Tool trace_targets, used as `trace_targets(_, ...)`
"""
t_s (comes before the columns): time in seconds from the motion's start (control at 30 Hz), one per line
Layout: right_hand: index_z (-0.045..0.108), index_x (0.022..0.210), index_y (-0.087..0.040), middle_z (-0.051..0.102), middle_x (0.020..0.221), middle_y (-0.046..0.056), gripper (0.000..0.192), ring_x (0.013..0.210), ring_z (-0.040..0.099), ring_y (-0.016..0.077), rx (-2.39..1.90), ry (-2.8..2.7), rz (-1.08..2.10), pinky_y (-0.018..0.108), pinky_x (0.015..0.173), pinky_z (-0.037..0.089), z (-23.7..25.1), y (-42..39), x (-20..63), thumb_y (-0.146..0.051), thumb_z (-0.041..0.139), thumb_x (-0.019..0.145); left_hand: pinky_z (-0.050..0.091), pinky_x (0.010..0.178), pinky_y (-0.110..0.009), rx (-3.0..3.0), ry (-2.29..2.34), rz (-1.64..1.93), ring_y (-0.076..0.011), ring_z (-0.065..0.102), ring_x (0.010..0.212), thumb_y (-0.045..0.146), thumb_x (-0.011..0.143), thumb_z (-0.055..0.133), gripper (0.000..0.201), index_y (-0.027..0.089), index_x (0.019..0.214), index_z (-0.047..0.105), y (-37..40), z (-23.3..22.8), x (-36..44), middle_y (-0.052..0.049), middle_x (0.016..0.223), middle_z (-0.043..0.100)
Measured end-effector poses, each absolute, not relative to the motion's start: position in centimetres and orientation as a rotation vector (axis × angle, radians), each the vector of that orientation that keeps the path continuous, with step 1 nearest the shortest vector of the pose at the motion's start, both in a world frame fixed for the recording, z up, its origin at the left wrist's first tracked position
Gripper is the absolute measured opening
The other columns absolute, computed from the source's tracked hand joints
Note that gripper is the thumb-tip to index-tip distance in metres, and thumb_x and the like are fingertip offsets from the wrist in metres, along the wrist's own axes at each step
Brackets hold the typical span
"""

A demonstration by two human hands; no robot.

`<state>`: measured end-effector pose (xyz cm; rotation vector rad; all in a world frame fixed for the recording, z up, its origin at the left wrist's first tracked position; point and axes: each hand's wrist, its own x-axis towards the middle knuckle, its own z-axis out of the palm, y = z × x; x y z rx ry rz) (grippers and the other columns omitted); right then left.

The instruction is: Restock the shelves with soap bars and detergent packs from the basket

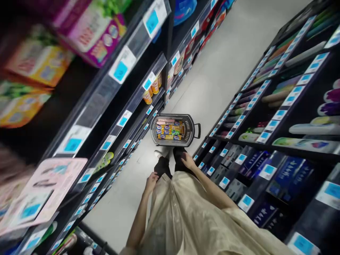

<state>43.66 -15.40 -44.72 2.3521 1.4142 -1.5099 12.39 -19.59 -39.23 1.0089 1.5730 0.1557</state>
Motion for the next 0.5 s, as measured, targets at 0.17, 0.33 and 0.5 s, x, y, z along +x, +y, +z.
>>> trace_targets(0.17, 0.049, 0.154, -0.005, 0.057, 0.152, 0.025, 0.059, 0.140, 0.055, 0.0330, 2.155, 1.441, -1.469, 0.040, 0.121, 0.042, -52.0, -9.9, 47.2, -0.014, 0.056, 0.096, 0.055, 0.055, -0.037, 1.018, 1.609, 0.052, -0.0225, 0.062, 0.055, 0.071, 0.083, 0.065, 0.045, 0.027, 0.073, 0.066, -20.8, -43.8, 15.7, -0.004, 0.060, 0.063)
trace_targets(0.33, 0.045, 0.156, -0.001, 0.050, 0.157, 0.029, 0.061, 0.144, 0.048, 0.0368, 1.980, 1.625, -1.436, 0.049, 0.121, 0.041, -62.4, -1.6, 50.9, -0.012, 0.052, 0.097, 0.059, 0.072, -0.035, 1.142, 1.511, -0.084, -0.0180, 0.064, 0.063, 0.045, 0.092, 0.068, 0.026, 0.023, 0.079, 0.069, -14.5, -53.2, 20.3, -0.002, 0.068, 0.066)
trace_targets(0.5, 0.034, 0.164, -0.004, 0.030, 0.174, 0.021, 0.066, 0.162, 0.024, 0.0338, 1.846, 1.977, -1.462, 0.053, 0.135, 0.016, -74.0, 5.1, 53.3, -0.027, 0.048, 0.104, 0.037, 0.129, -0.052, 1.364, 1.439, -0.075, -0.0303, 0.052, 0.145, 0.020, 0.089, 0.060, 0.045, 0.020, 0.133, 0.069, -0.3, -66.2, 25.6, -0.015, 0.148, 0.062)
